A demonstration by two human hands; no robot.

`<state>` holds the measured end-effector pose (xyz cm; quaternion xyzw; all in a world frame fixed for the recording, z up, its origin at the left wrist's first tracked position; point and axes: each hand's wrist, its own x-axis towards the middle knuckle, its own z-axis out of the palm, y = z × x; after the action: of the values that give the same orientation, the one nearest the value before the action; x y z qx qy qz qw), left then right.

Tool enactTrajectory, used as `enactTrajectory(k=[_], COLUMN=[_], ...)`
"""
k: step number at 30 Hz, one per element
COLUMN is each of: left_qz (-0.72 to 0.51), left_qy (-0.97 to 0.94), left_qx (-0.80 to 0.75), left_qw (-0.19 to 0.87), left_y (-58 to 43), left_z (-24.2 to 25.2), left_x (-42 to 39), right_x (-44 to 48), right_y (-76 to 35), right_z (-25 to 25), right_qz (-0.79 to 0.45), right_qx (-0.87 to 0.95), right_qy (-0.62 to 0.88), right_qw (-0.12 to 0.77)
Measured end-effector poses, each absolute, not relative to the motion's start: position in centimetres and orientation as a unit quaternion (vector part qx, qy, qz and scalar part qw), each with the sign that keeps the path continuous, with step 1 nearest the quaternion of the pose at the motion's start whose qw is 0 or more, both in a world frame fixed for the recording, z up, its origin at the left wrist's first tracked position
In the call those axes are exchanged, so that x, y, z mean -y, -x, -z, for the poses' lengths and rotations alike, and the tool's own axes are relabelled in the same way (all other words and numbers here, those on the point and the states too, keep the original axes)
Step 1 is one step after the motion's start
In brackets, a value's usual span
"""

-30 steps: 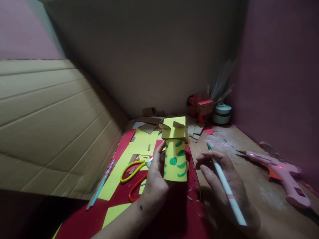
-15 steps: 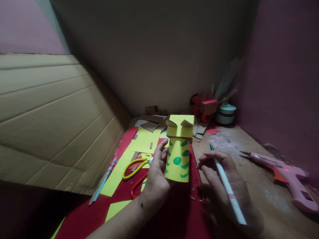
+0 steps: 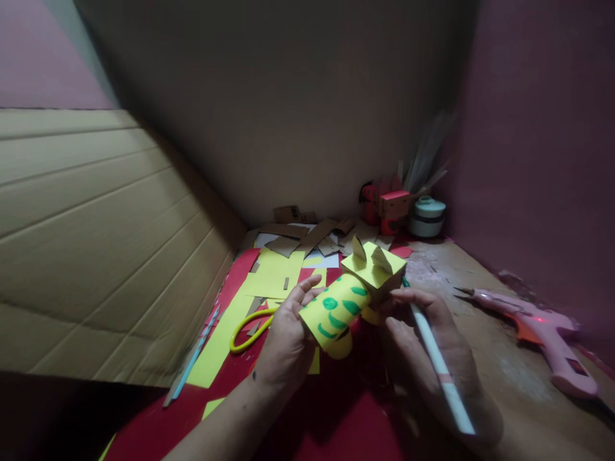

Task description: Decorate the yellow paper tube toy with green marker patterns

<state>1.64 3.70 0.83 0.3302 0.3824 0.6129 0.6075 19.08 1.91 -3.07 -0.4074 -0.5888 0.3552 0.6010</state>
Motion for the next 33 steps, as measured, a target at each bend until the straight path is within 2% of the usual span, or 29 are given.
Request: enactTrajectory(k=[5,11,19,26,33], left_qz=[-0.619,-0.612,-0.571,-0.543,-0.557], left_qy=[-0.325,-0.335,-0.422,-0.481,-0.469], left_qx=[-0.381,-0.397,-0.44,-0.482,-0.454], left_qw=[0.605,0.596,0.55,0.492,0.514], left_y=[-1.5,-1.5,-1.7,-1.4,-1.2], left_z=[-0.8,-0.6,-0.9,-0.9,-0.5], left_x=[-3.9,-4.1,-3.4,-3.0,-3.5], right_x=[-2.2,-3.9,-4.5,-4.8,-4.9], right_y=[-19.4,-20.4,-20.9,-20.8,-20.7], right_z=[1.3,0.6,0.7,0.3,0.2], right_qz=[-0.266,-0.222,-0.265,-0.272,-0.355], right_qx=[0.57,0.536,0.53,0.511,0.493], right_qy=[0.428,0.434,0.459,0.46,0.428], right_qw=[0.648,0.689,0.662,0.674,0.669])
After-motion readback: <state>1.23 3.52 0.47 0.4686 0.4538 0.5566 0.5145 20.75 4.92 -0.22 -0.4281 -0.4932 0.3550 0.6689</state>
